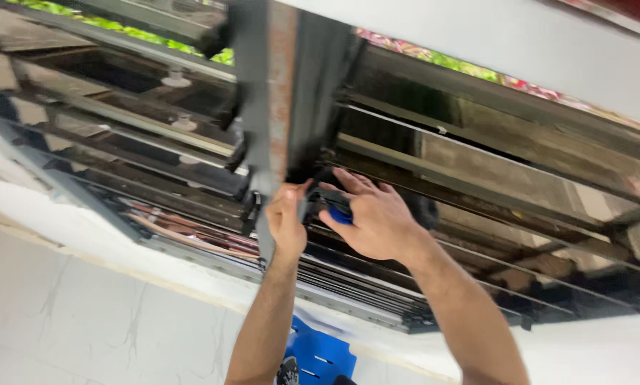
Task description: The person wipes individual horizontal window shutters with a cloth while standing on a small blue stool.
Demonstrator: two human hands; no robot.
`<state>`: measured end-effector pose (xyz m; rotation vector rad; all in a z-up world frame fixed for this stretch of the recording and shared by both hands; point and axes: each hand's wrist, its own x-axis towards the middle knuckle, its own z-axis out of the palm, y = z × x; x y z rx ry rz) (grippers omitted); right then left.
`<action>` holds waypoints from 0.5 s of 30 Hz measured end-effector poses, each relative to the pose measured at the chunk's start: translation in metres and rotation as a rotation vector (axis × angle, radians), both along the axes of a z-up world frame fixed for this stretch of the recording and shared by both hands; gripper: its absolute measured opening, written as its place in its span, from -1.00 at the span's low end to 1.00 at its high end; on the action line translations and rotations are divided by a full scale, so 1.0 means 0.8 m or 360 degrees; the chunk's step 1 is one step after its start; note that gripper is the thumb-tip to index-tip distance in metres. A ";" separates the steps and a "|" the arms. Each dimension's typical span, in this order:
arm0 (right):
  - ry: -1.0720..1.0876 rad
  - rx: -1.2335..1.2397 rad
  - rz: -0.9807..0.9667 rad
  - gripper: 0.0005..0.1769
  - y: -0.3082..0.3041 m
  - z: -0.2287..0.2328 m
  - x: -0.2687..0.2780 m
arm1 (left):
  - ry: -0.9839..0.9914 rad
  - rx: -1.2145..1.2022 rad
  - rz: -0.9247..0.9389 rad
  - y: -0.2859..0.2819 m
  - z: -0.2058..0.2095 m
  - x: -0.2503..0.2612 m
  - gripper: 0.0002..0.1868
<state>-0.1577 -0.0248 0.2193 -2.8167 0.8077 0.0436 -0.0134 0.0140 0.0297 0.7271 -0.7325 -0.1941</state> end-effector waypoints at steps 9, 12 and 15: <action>-0.0220 0.0007 -0.1112 -0.21 -0.075 -0.018 -0.291 | 0.0141 0.0234 0.0173 -0.001 0.000 -0.017 -0.77; -0.1266 0.0684 -0.1336 -0.30 -0.086 -0.005 -0.372 | 0.0125 0.0245 0.0180 -0.001 0.003 -0.015 -0.77; 0.0064 -0.0358 -0.1426 -0.28 -0.094 -0.016 -0.327 | 0.0070 0.0127 0.0174 -0.004 -0.001 -0.014 -0.76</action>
